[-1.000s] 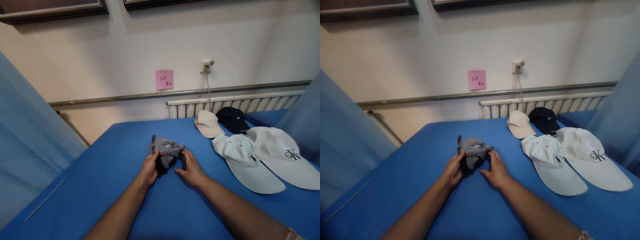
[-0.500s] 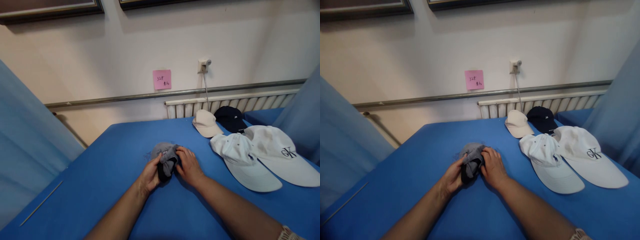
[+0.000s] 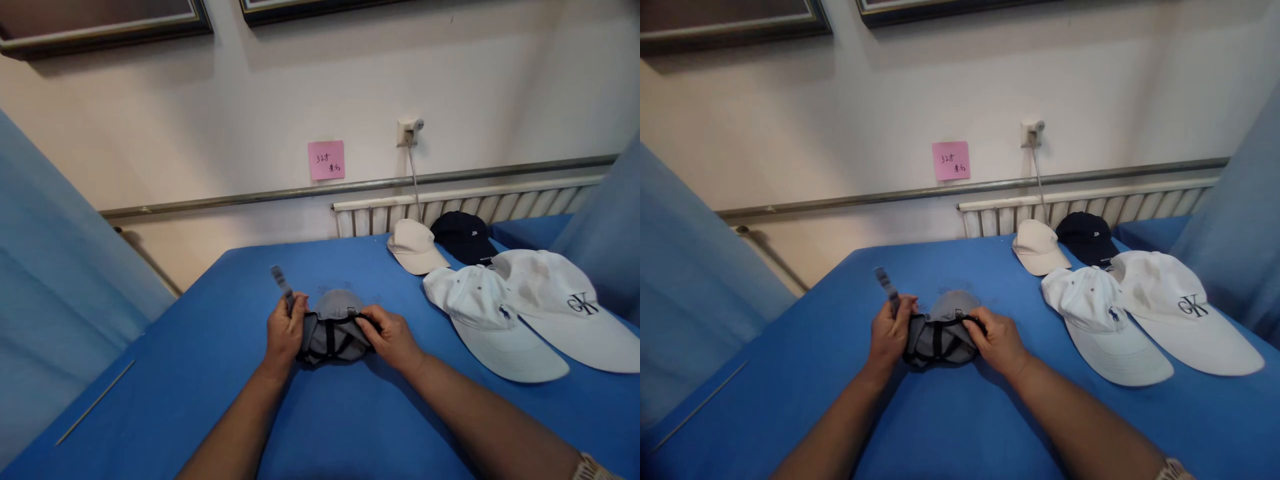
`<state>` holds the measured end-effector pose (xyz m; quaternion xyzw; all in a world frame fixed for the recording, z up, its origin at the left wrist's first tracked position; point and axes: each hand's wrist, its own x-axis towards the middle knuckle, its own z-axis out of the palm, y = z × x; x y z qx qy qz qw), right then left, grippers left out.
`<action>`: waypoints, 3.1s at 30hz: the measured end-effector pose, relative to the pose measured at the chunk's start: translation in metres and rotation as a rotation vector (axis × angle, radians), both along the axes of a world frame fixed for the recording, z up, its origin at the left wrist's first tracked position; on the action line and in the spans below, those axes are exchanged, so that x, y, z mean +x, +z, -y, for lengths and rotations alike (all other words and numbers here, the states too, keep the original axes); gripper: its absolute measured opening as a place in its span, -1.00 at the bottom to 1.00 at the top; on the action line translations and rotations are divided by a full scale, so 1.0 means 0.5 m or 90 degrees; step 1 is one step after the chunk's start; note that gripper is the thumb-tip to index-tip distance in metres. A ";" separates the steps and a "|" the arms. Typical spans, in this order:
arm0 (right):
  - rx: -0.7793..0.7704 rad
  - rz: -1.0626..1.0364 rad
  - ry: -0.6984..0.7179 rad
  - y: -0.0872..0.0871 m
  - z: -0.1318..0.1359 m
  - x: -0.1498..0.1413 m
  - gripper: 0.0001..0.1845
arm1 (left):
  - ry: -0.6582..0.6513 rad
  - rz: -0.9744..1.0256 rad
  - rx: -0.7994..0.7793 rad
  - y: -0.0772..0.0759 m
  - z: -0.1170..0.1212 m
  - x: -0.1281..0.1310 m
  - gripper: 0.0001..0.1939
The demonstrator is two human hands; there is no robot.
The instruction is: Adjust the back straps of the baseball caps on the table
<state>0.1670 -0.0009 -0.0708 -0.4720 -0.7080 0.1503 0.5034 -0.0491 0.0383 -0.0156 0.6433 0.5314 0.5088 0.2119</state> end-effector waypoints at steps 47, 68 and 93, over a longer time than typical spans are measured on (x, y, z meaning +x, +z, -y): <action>-0.056 -0.269 -0.050 -0.024 0.004 -0.020 -0.84 | -0.319 0.518 -0.394 -0.003 0.037 0.056 -0.61; -0.009 -0.238 -0.010 -0.016 0.013 -0.021 -0.96 | -0.366 0.342 -0.440 -0.022 0.047 0.066 -0.78; 0.002 -0.215 0.031 -0.012 0.017 -0.022 -0.94 | -0.386 0.389 -0.463 -0.021 0.040 0.058 -0.81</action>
